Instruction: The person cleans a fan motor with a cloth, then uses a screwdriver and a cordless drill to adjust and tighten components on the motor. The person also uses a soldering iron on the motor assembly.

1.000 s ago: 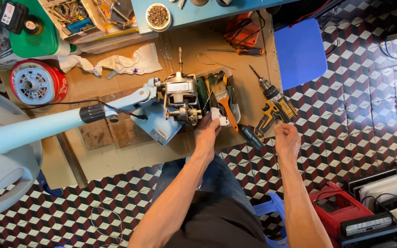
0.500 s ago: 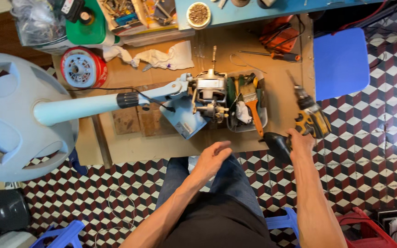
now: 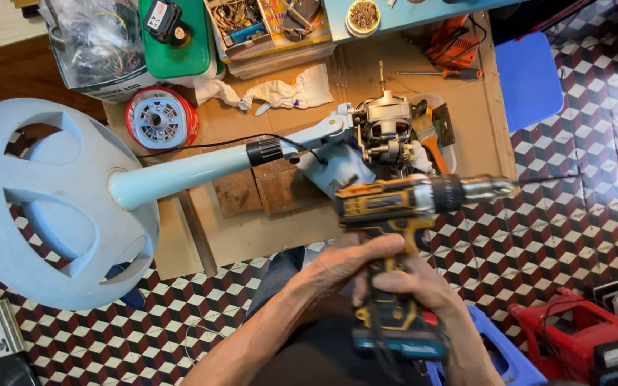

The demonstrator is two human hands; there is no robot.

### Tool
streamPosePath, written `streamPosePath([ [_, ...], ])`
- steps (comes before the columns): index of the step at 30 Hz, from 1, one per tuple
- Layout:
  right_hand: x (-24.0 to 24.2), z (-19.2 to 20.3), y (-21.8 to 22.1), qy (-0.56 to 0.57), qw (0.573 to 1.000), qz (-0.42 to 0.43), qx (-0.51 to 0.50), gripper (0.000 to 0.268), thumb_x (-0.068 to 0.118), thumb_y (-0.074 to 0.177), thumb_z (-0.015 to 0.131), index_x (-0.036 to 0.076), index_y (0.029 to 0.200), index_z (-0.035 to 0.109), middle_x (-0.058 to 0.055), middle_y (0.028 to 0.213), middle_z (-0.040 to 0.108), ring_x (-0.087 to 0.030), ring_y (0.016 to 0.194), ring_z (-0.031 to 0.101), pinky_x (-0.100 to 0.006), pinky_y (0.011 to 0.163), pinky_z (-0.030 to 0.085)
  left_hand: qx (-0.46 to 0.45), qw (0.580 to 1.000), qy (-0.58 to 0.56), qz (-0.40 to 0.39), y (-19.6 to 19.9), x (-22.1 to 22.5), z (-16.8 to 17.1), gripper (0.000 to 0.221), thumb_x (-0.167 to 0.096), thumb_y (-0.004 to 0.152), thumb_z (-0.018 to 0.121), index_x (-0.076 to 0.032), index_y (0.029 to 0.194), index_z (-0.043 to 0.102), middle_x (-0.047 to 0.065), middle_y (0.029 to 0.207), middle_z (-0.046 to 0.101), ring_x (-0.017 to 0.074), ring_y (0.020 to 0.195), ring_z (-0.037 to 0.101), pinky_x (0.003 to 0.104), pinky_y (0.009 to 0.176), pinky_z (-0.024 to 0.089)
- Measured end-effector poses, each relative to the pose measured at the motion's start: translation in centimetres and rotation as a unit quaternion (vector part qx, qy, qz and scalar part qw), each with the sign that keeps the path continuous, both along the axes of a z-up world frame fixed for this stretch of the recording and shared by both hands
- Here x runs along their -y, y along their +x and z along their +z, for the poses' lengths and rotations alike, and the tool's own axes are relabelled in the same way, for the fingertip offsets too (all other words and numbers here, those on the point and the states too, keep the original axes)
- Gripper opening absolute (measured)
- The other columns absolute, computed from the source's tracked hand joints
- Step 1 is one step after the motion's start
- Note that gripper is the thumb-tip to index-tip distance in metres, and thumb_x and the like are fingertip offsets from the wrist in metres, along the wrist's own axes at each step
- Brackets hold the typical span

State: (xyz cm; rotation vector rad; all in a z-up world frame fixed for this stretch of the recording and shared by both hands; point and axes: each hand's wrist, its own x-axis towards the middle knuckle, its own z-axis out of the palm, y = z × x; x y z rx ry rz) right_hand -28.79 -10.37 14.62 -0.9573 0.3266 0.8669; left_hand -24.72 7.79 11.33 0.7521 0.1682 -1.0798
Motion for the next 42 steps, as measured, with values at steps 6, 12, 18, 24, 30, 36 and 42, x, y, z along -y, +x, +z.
streamPosePath([
  [6, -10.9, -1.5, 3.6, -0.209, 0.948, 0.204, 0.126, 0.047, 0.038, 0.081, 0.074, 0.001, 0.109, 0.07, -0.009, 0.095, 0.077, -0.019, 0.088, 0.073, -0.032, 0.081, 0.059, -0.053, 0.98, 0.079, 0.174, 0.9, -9.3, -0.8, 0.058, -0.041, 0.084, 0.079, 0.001, 0.121, 0.064, 0.011, 0.103, 0.071, 0.0124, 0.072, 0.068, 0.028, 0.059, 0.058],
  [12, -11.1, -1.9, 2.2, -0.323, 0.888, 0.284, 0.163, 0.041, 0.041, 0.093, 0.066, 0.002, 0.103, 0.076, -0.01, 0.084, 0.074, -0.019, 0.078, 0.066, -0.033, 0.072, 0.054, -0.042, 0.975, 0.091, 0.198, 0.5, -12.6, -1.6, 0.063, -0.047, 0.085, 0.073, -0.002, 0.127, 0.064, 0.013, 0.116, 0.073, 0.0196, 0.102, 0.072, 0.032, 0.078, 0.064],
  [18, -6.7, -8.8, 2.9, -0.293, 0.948, -0.077, 0.099, 0.035, 0.029, 0.098, 0.061, -0.003, 0.107, 0.074, -0.01, 0.101, 0.077, -0.016, 0.09, 0.07, -0.03, 0.082, 0.054, -0.047, 0.967, 0.143, 0.205, 1.0, -14.0, -3.2, 0.057, -0.042, 0.087, 0.073, -0.001, 0.126, 0.065, 0.016, 0.109, 0.076, 0.0221, 0.1, 0.074, 0.027, 0.066, 0.059],
  [24, -5.0, -13.7, 7.2, -0.077, 0.913, -0.4, 0.0, 0.039, 0.014, 0.096, 0.061, -0.004, 0.131, 0.055, -0.02, 0.123, 0.067, -0.028, 0.11, 0.068, -0.037, 0.097, 0.056, -0.018, 0.962, 0.203, 0.182, 1.7, -13.7, -5.1, 0.039, -0.03, 0.089, 0.075, -0.001, 0.114, 0.071, 0.012, 0.102, 0.075, 0.0165, 0.094, 0.075, 0.022, 0.062, 0.059],
  [30, -5.0, -13.6, 8.6, 0.001, 0.903, -0.429, 0.003, 0.033, 0.01, 0.095, 0.064, -0.003, 0.125, 0.058, -0.019, 0.12, 0.068, -0.029, 0.114, 0.066, -0.038, 0.101, 0.055, -0.053, 0.964, 0.193, 0.175, 1.8, -12.7, -6.5, 0.037, -0.03, 0.093, 0.076, 0.002, 0.111, 0.072, 0.015, 0.098, 0.077, 0.0157, 0.073, 0.064, 0.021, 0.057, 0.056],
  [36, -5.2, -13.3, 9.4, 0.053, 0.881, -0.467, -0.041, 0.027, 0.017, 0.095, 0.065, -0.003, 0.112, 0.062, -0.02, 0.113, 0.071, -0.032, 0.11, 0.069, -0.04, 0.097, 0.057, -0.062, 0.962, 0.177, 0.198, 1.8, -12.7, -6.7, 0.035, -0.027, 0.088, 0.076, -0.001, 0.11, 0.07, 0.009, 0.094, 0.074, 0.0142, 0.085, 0.075, 0.022, 0.059, 0.059],
  [42, -5.1, -14.7, 9.9, 0.035, 0.876, -0.478, -0.059, 0.024, 0.018, 0.096, 0.07, 0.0, 0.111, 0.064, -0.017, 0.111, 0.071, -0.028, 0.105, 0.07, -0.039, 0.093, 0.06, -0.072, 0.96, 0.165, 0.216, 2.3, -12.3, -7.0, 0.034, -0.026, 0.088, 0.078, -0.002, 0.111, 0.07, 0.009, 0.092, 0.073, 0.0149, 0.081, 0.072, 0.023, 0.058, 0.058],
])
